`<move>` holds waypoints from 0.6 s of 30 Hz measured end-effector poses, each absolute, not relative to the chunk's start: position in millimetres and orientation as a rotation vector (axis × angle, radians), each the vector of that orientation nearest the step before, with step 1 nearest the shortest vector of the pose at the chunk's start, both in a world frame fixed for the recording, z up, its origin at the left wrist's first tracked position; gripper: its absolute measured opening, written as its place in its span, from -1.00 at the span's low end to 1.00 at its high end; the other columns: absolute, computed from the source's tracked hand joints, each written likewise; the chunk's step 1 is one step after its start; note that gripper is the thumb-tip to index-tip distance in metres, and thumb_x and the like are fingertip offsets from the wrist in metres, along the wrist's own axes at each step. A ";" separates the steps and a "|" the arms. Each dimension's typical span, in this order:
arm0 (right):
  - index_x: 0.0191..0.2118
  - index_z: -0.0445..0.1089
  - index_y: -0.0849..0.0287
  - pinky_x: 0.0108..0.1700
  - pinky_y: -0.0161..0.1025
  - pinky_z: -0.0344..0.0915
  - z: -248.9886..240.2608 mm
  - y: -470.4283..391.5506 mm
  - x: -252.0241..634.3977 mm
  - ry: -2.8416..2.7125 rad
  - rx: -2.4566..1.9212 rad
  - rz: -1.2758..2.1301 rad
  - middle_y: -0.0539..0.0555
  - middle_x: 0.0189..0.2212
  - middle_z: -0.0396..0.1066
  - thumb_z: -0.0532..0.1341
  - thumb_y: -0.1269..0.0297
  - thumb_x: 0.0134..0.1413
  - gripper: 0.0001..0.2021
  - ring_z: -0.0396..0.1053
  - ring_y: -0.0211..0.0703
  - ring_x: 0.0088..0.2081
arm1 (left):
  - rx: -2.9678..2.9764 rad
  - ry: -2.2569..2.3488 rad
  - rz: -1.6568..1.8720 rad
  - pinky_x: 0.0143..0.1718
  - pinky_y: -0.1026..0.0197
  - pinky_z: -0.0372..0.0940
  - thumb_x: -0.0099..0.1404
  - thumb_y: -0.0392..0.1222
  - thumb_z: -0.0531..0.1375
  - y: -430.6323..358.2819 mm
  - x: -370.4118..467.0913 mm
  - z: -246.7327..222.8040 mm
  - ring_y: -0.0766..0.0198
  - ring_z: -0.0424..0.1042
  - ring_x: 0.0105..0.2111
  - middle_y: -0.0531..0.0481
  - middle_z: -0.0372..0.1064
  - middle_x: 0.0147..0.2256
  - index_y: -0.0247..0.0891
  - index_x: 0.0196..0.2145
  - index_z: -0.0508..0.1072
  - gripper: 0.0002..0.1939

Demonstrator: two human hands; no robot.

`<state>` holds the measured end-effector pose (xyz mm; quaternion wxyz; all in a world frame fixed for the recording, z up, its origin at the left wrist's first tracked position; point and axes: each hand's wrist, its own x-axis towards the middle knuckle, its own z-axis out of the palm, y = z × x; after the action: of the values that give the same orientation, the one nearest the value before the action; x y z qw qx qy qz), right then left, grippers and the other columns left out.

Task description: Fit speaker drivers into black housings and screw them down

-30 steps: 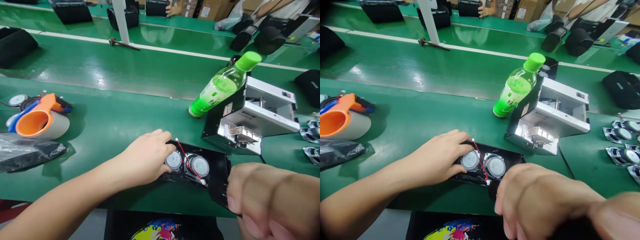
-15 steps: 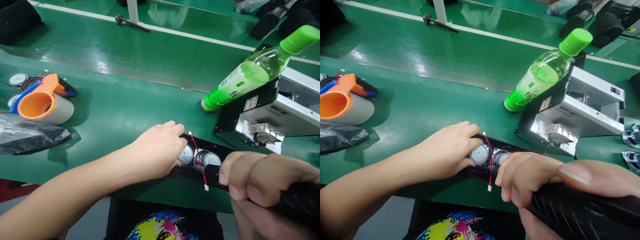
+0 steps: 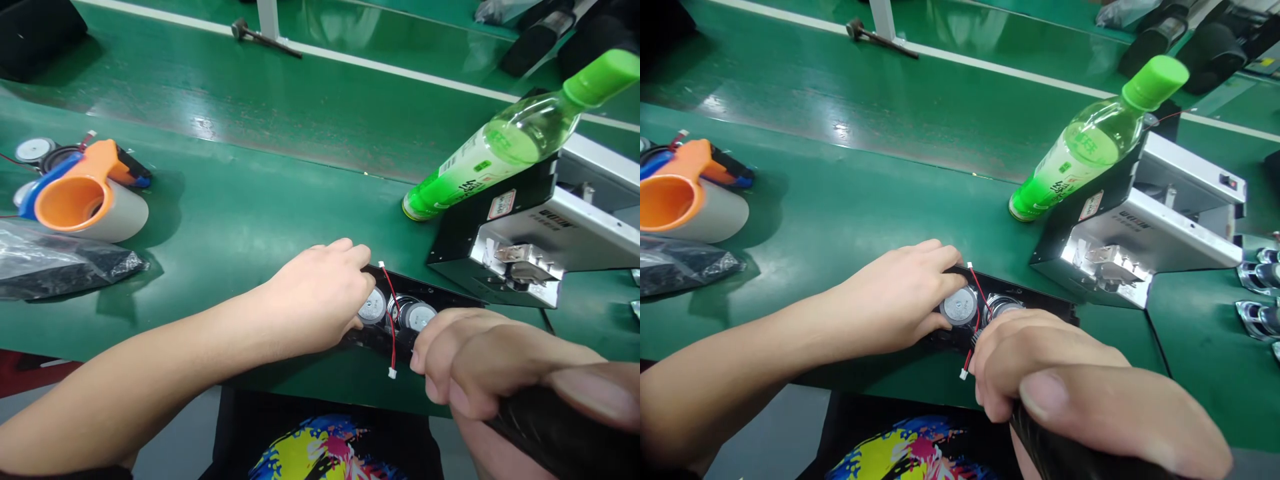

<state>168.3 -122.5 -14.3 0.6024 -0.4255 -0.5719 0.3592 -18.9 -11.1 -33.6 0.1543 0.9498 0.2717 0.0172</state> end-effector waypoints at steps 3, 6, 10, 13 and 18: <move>-0.30 0.54 0.03 -0.42 -0.02 0.51 -12.7 -118.8 162.8 -1.398 -0.936 0.812 -0.06 -0.61 0.40 0.26 0.19 0.45 -0.77 0.41 -0.14 -0.58 | 2.714 0.781 0.057 -0.13 -0.01 0.43 0.39 -0.04 0.42 -11.8 -19.0 -34.1 -0.03 0.44 -0.03 -0.16 0.47 -0.04 -0.25 -0.15 0.60 -0.77; -0.03 0.64 -0.08 -0.37 -0.01 0.57 -10.4 -116.1 158.1 -1.427 -0.917 0.795 -0.05 -0.55 0.44 0.24 0.26 0.47 -0.80 0.45 -0.14 -0.53 | 2.704 0.784 0.050 -0.14 0.00 0.42 0.38 -0.06 0.42 -11.8 -18.2 -33.6 -0.04 0.45 -0.03 -0.15 0.47 -0.04 -0.24 -0.17 0.60 -0.78; 0.06 0.66 -0.12 -0.42 -0.03 0.55 -12.4 -117.0 153.2 -1.356 -0.905 0.758 -0.02 -0.53 0.43 0.22 0.29 0.46 -0.72 0.43 -0.14 -0.53 | 2.706 0.780 0.055 -0.16 -0.01 0.43 0.37 -0.08 0.43 -11.9 -18.0 -32.7 -0.04 0.44 -0.04 -0.16 0.47 -0.04 -0.25 -0.18 0.60 -0.80; 0.05 0.66 -0.08 -0.41 -0.01 0.56 -17.2 -120.3 155.2 -1.370 -0.881 0.810 0.01 -0.50 0.48 0.24 0.29 0.45 -0.75 0.48 -0.10 -0.49 | 2.699 0.784 0.066 -0.17 0.00 0.42 0.36 -0.12 0.42 -12.6 -18.8 -32.9 -0.03 0.44 -0.05 -0.14 0.46 -0.06 -0.25 -0.20 0.58 -0.83; -0.10 0.66 -0.16 -0.34 0.02 0.53 -22.3 -126.3 163.0 -1.232 -0.980 0.843 0.00 -0.47 0.48 0.47 -0.11 0.21 -0.75 0.45 -0.05 -0.44 | 2.695 0.783 0.083 -0.16 0.01 0.42 0.35 -0.11 0.43 -13.0 -20.4 -34.6 -0.02 0.44 -0.05 -0.14 0.46 -0.06 -0.25 -0.19 0.58 -0.81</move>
<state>163.0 -126.3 -22.3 0.6273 -0.4273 -0.5374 0.3677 -20.4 -13.0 -34.6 0.1662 0.9465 0.2751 0.0293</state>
